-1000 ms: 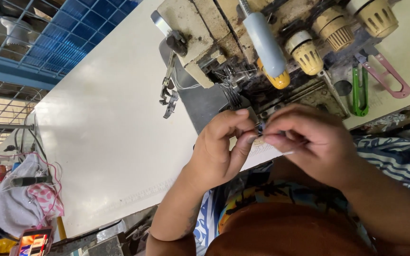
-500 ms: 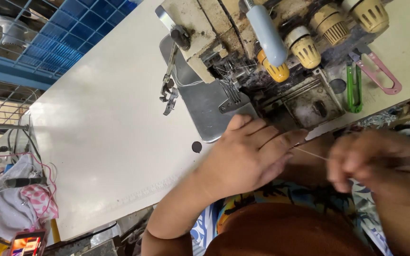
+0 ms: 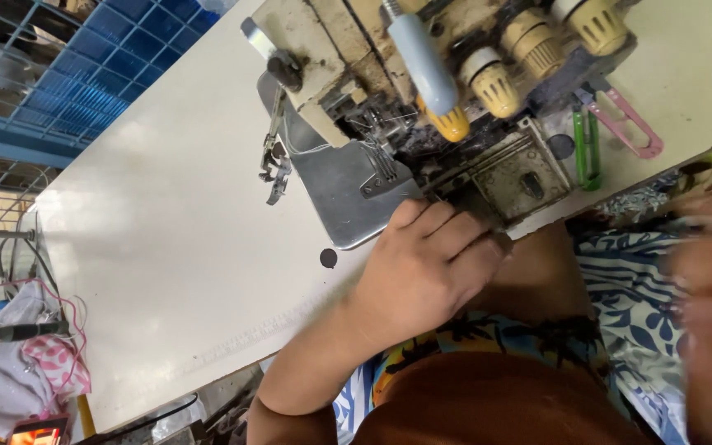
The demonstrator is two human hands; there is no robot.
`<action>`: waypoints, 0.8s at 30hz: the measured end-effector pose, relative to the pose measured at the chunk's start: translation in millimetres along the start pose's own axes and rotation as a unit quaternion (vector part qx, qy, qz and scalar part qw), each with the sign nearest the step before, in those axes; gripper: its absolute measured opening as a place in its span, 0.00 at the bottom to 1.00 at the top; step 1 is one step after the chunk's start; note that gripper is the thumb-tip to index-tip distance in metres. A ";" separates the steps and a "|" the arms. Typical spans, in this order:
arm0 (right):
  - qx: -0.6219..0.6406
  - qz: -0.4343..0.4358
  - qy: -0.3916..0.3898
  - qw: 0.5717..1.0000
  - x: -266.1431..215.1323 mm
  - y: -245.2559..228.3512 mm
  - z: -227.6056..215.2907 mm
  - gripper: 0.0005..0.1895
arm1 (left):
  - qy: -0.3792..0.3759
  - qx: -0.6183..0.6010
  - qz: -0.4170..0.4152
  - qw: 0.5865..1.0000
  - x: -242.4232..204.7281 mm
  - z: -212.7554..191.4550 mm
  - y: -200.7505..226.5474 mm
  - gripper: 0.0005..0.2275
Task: The person is threading an industrial overlock sewing machine using tweezers to guide the thread through various components.
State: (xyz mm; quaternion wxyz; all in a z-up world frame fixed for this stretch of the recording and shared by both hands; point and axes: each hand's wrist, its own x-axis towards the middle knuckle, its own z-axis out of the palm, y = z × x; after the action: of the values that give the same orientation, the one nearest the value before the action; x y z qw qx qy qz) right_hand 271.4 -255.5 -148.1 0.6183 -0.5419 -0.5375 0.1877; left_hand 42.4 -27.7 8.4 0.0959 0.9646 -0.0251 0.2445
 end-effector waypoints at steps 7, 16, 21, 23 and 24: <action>0.315 -0.055 -0.180 0.930 115.1 -66.7 115.4 0.24 | 0.073 -0.019 0.024 0.997 -16.5 -11.7 0.3 0.08; 0.301 0.043 -0.093 0.948 104.7 -54.4 123.4 0.02 | 0.102 0.026 -0.004 0.994 -15.9 -15.1 -13.8 0.03; 0.176 0.059 -0.079 0.979 111.2 -65.5 119.9 0.02 | 0.029 0.046 -0.024 0.998 -11.5 -10.8 -18.0 0.08; 0.112 0.038 -0.077 0.990 116.5 -69.8 118.6 0.02 | 0.006 0.035 -0.029 0.999 -9.1 -8.5 -20.8 0.08; 0.112 0.039 -0.076 0.990 117.6 -69.5 118.7 0.02 | 0.005 0.034 -0.028 0.999 -8.0 -8.3 -21.7 0.08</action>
State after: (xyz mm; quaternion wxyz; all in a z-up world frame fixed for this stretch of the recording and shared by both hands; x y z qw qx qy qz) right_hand 185.3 -127.9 -52.8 0.6249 -0.4735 -0.5370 0.3112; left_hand 33.5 -4.8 8.0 0.0695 0.9664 0.0109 0.2474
